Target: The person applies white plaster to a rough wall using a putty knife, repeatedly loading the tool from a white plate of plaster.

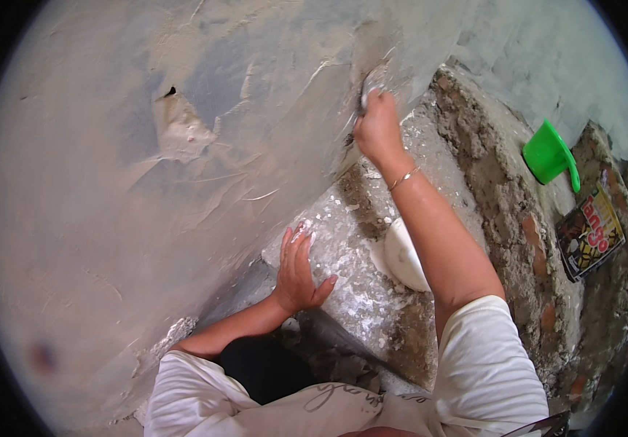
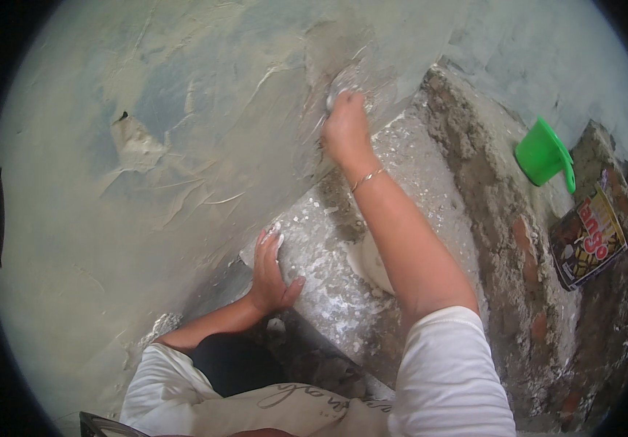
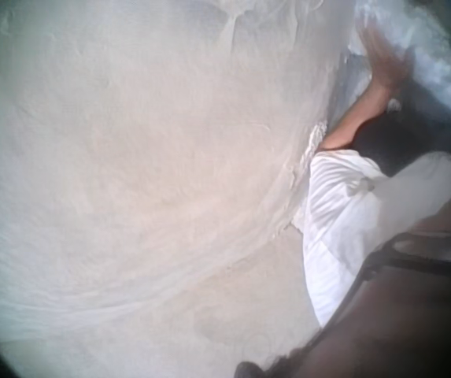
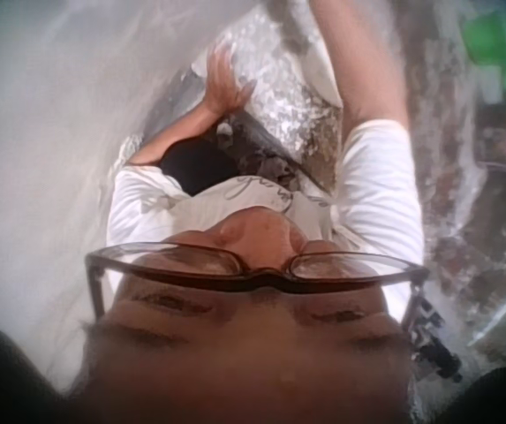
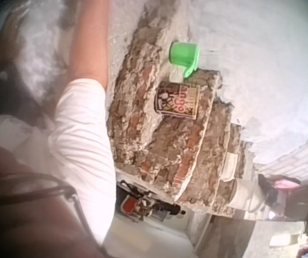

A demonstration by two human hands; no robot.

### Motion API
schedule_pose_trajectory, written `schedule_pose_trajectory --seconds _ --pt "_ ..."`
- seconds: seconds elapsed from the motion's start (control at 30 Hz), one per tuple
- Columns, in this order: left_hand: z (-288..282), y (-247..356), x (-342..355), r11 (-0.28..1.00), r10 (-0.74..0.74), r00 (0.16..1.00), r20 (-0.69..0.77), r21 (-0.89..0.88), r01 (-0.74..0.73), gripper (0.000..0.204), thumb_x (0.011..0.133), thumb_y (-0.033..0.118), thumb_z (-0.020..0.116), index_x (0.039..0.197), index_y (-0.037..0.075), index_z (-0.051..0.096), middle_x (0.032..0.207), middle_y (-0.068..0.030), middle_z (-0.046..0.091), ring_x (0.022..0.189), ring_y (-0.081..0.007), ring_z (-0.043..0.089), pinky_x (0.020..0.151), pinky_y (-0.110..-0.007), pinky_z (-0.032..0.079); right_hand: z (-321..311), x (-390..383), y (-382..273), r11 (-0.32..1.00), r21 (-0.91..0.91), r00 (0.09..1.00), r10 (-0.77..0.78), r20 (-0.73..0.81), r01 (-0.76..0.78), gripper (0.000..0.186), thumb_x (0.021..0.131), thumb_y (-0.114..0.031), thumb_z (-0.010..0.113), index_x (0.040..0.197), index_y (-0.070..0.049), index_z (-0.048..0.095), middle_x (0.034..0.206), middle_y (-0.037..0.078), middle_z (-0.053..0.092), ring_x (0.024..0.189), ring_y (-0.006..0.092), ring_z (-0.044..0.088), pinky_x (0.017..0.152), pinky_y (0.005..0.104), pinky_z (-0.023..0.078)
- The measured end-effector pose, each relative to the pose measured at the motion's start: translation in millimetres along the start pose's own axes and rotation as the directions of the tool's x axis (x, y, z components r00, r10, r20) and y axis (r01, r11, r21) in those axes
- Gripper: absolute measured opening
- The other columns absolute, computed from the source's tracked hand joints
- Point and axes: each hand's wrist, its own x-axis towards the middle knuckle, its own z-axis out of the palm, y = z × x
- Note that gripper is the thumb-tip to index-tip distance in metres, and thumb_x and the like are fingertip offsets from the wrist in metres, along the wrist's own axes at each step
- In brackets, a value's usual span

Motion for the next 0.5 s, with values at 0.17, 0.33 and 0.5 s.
schedule_pose_trajectory --seconds 0.17,0.33,0.5 --pt "-0.7 -0.3 -1.5 1.000 0.005 1.000 -0.004 0.023 -0.005 0.077 0.081 0.033 0.066 0.130 -0.015 0.031 0.128 -0.0350 0.041 0.125 -0.0511 0.039 0.108 -0.064 0.024 -24.9 -52.7 -21.6 0.994 0.093 0.988 0.044 0.149 -0.058 0.030 0.077 0.003 0.053 0.107 0.008 0.054 0.105 0.029 0.051 0.099 0.0472 0.054 0.087 0.0476 0.045" --pt "-3.3 1.9 -1.9 0.998 -0.021 1.000 0.010 0.055 0.020 0.077 0.081 0.034 0.066 0.130 -0.015 0.031 0.128 -0.0353 0.041 0.124 -0.0507 0.040 0.108 -0.063 0.024 -63.3 -61.0 -24.8 0.944 0.307 0.988 0.144 -0.052 -0.121 0.027 0.078 0.001 0.052 0.103 0.006 0.060 0.100 0.027 0.057 0.095 0.0460 0.055 0.085 0.0482 0.045" --pt "0.9 -0.5 -1.9 0.999 -0.010 1.000 -0.014 0.049 0.010 0.076 0.081 0.033 0.066 0.130 -0.015 0.032 0.129 -0.0354 0.041 0.122 -0.0499 0.041 0.108 -0.063 0.024 -62.6 8.8 11.8 0.945 0.287 0.928 0.241 -0.284 -0.157 0.025 0.074 0.000 0.053 0.096 0.007 0.063 0.087 0.030 0.061 0.087 0.0471 0.058 0.079 0.0490 0.046"
